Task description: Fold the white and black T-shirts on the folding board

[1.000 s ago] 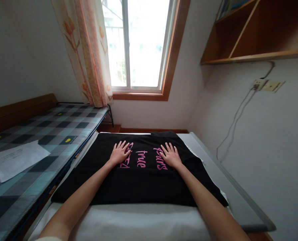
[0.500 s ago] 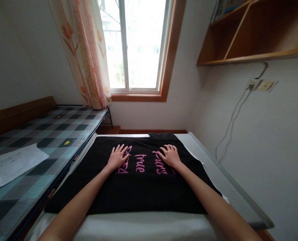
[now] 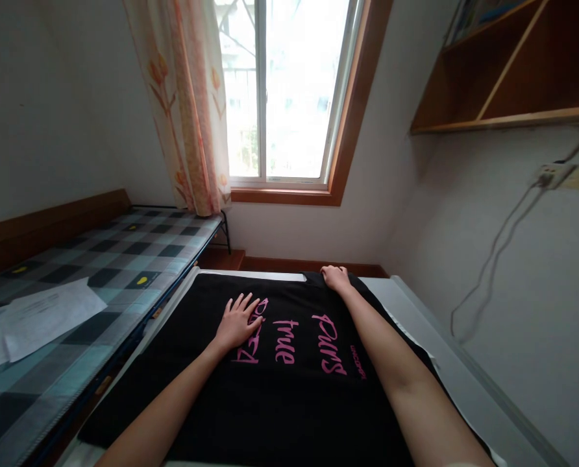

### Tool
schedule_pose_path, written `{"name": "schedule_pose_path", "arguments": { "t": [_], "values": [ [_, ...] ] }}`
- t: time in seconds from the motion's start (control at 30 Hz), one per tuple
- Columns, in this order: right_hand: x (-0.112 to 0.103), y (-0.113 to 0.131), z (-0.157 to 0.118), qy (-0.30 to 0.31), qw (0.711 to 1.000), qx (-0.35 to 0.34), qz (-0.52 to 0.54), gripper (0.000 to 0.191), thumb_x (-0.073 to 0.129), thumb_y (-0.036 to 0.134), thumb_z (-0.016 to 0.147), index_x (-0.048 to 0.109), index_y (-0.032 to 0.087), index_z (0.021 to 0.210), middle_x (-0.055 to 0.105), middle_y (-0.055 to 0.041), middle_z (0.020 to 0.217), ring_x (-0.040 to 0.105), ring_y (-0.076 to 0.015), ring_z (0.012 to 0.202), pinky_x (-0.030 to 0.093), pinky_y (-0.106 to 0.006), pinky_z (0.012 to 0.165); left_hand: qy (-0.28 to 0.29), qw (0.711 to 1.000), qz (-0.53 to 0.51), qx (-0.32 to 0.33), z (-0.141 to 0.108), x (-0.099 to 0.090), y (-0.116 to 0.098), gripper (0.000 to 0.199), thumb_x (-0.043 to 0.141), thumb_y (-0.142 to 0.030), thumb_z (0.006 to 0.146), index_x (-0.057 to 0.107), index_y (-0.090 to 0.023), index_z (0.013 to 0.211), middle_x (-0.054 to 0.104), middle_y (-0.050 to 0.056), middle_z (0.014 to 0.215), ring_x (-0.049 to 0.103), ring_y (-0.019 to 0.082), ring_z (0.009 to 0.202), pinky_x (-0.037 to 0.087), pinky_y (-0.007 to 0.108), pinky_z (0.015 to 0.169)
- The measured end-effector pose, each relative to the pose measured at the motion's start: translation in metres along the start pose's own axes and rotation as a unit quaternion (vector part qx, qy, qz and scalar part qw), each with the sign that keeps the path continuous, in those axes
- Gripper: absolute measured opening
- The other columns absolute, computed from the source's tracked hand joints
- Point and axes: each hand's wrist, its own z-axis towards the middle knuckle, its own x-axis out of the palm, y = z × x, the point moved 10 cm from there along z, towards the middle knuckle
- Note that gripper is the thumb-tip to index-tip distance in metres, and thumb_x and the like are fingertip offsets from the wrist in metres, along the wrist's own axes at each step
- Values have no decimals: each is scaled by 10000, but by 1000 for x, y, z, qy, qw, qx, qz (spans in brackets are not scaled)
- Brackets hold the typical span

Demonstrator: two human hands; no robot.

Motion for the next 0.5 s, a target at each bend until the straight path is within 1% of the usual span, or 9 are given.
{"name": "schedule_pose_path", "arguments": {
  "t": [0.07, 0.13, 0.27, 0.33, 0.37, 0.43, 0.5],
  "values": [
    [9, -5, 16, 24, 1000, 17, 7, 386, 321, 228, 946, 665, 246, 1120, 656, -83, 1182, 561, -214, 1114, 227, -436, 1034, 0, 1000, -3, 0, 0, -2, -1, 620, 349, -632, 899, 413, -316, 1428, 356, 38, 1519, 273, 292, 1412, 193, 523, 1145],
    [19, -13, 28, 51, 997, 50, 13, 376, 337, 224, 941, 655, 249, 1139, 651, -82, 1202, 556, -220, 1138, 226, -458, 1039, -2, 1000, -5, -1, 0, -4, -2, 594, 377, -608, 902, 424, -322, 1419, 371, 32, 1512, 281, 288, 1409, 197, 521, 1143],
    [36, -37, 41, 98, 985, 139, 23, 358, 384, 316, 932, 658, 223, 1143, 643, -120, 1209, 567, -275, 1139, 308, -484, 985, -6, 1000, -6, -6, -1, -8, -4, 563, 420, -568, 901, 436, -323, 1408, 390, 31, 1501, 292, 277, 1403, 198, 519, 1142],
    [39, -49, 43, 101, 978, 180, 24, 383, 418, 373, 917, 638, 214, 1187, 618, -143, 1244, 545, -298, 1173, 318, -489, 980, -5, 1000, -9, -7, -2, -9, -4, 558, 432, -562, 898, 443, -323, 1403, 393, 32, 1499, 295, 278, 1402, 196, 520, 1143],
    [38, -55, 44, 98, 975, 198, 23, 404, 436, 395, 907, 628, 205, 1206, 604, -161, 1259, 523, -315, 1199, 304, -506, 992, -5, 1000, -11, -7, -2, -9, -5, 556, 434, -561, 898, 445, -324, 1401, 394, 31, 1498, 296, 280, 1401, 195, 522, 1143],
    [36, -70, 44, 94, 968, 232, 18, 443, 471, 431, 884, 630, 176, 1210, 592, -207, 1253, 479, -364, 1238, 255, -573, 1011, -6, 1000, -16, -5, -2, -10, -5, 554, 438, -557, 897, 447, -325, 1400, 394, 29, 1498, 297, 284, 1399, 195, 525, 1142],
    [33, -87, 43, 95, 961, 260, 16, 452, 501, 448, 860, 651, 164, 1177, 604, -234, 1216, 468, -413, 1235, 232, -643, 994, -9, 1000, -19, -4, -1, -10, -5, 551, 446, -550, 896, 448, -325, 1399, 394, 27, 1498, 296, 286, 1399, 190, 527, 1143]
  ]
}}
